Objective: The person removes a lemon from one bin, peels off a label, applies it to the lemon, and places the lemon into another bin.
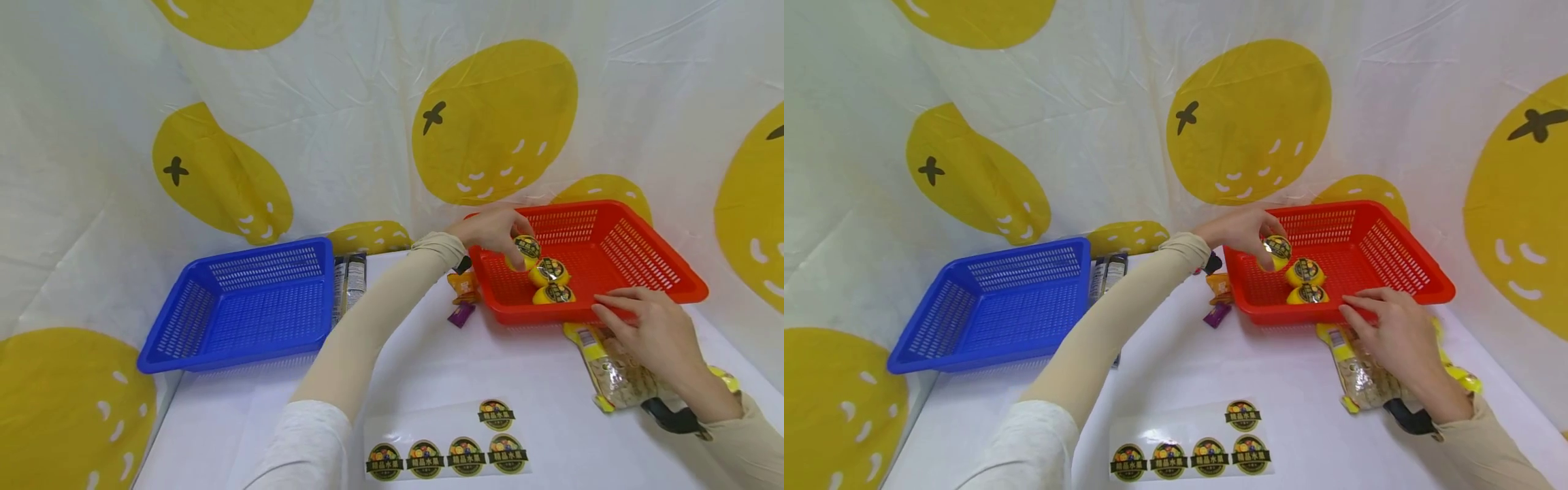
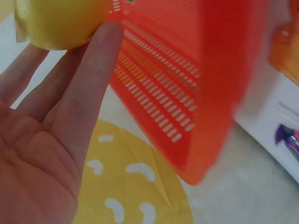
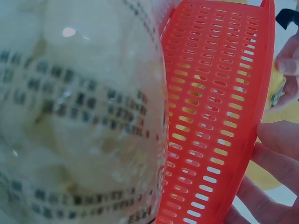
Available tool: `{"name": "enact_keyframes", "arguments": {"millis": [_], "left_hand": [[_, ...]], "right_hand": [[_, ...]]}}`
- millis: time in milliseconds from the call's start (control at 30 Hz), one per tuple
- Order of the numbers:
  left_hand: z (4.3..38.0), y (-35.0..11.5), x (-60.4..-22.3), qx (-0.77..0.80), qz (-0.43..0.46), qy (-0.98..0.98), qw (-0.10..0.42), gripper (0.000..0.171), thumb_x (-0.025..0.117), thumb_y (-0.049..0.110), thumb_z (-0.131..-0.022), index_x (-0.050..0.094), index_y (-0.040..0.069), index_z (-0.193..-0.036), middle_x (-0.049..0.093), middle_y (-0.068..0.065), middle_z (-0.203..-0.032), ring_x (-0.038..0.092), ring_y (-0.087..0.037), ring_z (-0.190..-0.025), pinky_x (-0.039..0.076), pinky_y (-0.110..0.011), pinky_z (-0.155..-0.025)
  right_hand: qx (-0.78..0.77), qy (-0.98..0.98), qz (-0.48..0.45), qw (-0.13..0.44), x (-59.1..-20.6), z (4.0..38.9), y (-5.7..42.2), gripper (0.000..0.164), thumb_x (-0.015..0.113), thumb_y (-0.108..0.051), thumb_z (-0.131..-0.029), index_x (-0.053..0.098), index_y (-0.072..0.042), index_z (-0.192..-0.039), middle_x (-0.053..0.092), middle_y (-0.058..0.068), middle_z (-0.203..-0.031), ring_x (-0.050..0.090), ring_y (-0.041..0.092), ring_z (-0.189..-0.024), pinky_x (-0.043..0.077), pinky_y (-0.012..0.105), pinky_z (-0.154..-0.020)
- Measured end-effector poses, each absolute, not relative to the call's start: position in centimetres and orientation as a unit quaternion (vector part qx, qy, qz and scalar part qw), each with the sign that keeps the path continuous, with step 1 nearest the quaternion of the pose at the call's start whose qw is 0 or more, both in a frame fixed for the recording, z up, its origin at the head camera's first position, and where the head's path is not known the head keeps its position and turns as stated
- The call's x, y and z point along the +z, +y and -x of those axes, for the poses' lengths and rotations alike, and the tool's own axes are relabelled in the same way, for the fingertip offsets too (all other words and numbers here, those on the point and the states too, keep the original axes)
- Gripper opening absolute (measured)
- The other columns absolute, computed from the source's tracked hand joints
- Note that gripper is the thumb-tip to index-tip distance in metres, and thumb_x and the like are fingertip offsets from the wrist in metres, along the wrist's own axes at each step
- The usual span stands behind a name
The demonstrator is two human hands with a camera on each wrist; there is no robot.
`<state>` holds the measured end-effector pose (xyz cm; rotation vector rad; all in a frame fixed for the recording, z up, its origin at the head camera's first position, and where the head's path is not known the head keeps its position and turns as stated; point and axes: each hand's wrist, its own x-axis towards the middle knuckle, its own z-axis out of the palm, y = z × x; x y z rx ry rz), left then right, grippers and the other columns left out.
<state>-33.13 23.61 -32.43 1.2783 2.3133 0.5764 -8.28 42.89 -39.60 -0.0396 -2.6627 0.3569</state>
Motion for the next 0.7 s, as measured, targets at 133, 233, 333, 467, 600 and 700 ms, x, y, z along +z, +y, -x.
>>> {"name": "enact_keyframes", "arguments": {"millis": [133, 233, 333, 467, 600, 700], "left_hand": [[32.9, 25.3, -32.2, 0.204, -0.469, 0.831, 0.22, 0.065, 0.092, 0.034, -0.072, 0.067, 0.025, -0.131, 0.064, 0.01, -0.129, 0.061, -0.006, -0.117, 0.055, -0.018, -0.082], [32.5, 26.6, -32.4, 0.212, -0.476, 0.821, 0.234, 0.065, 0.091, 0.032, -0.073, 0.065, 0.024, -0.133, 0.064, 0.01, -0.128, 0.059, -0.005, -0.119, 0.053, -0.016, -0.084], [32.2, 27.6, -32.9, 0.226, -0.476, 0.811, 0.256, 0.064, 0.091, 0.027, -0.073, 0.065, 0.023, -0.132, 0.069, 0.008, -0.122, 0.061, -0.005, -0.114, 0.053, -0.015, -0.085], [31.9, 28.7, -33.9, 0.241, -0.476, 0.801, 0.27, 0.061, 0.092, 0.024, -0.072, 0.066, 0.024, -0.127, 0.07, 0.006, -0.118, 0.064, -0.005, -0.107, 0.054, -0.015, -0.084], [31.7, 29.5, -35.1, 0.234, -0.484, 0.803, 0.257, 0.061, 0.092, 0.026, -0.073, 0.066, 0.024, -0.127, 0.071, 0.007, -0.118, 0.065, -0.005, -0.107, 0.052, -0.015, -0.087], [31.5, 29.8, -35.8, 0.214, -0.48, 0.816, 0.24, 0.062, 0.093, 0.032, -0.072, 0.066, 0.028, -0.128, 0.071, 0.01, -0.12, 0.063, -0.003, -0.109, 0.051, -0.015, -0.09]], "right_hand": [[0.133, -0.968, 0.028, 0.213, -39.7, 8.2, 42.8, 0.035, 0.081, -0.018, -0.086, 0.075, 0.0, -0.115, 0.07, 0.027, -0.114, 0.056, 0.043, -0.104, 0.047, 0.054, -0.073], [0.132, -0.967, 0.032, 0.213, -39.7, 8.0, 42.8, 0.035, 0.081, -0.018, -0.086, 0.075, 0.001, -0.115, 0.07, 0.026, -0.114, 0.056, 0.042, -0.103, 0.047, 0.05, -0.07], [0.13, -0.967, 0.032, 0.217, -39.7, 7.8, 42.8, 0.035, 0.081, -0.016, -0.085, 0.075, 0.001, -0.115, 0.07, 0.026, -0.113, 0.057, 0.041, -0.101, 0.046, 0.045, -0.068], [0.128, -0.966, 0.03, 0.224, -39.7, 7.8, 42.8, 0.035, 0.082, -0.015, -0.083, 0.076, 0.001, -0.114, 0.07, 0.026, -0.112, 0.057, 0.04, -0.1, 0.047, 0.044, -0.067], [0.129, -0.963, 0.019, 0.238, -39.9, 7.9, 42.7, 0.034, 0.083, -0.012, -0.082, 0.077, 0.0, -0.113, 0.072, 0.025, -0.111, 0.058, 0.04, -0.1, 0.047, 0.048, -0.07], [0.134, -0.962, 0.013, 0.238, -40.0, 7.8, 42.7, 0.033, 0.082, -0.013, -0.083, 0.077, -0.001, -0.113, 0.071, 0.024, -0.111, 0.058, 0.04, -0.1, 0.047, 0.048, -0.07]]}}
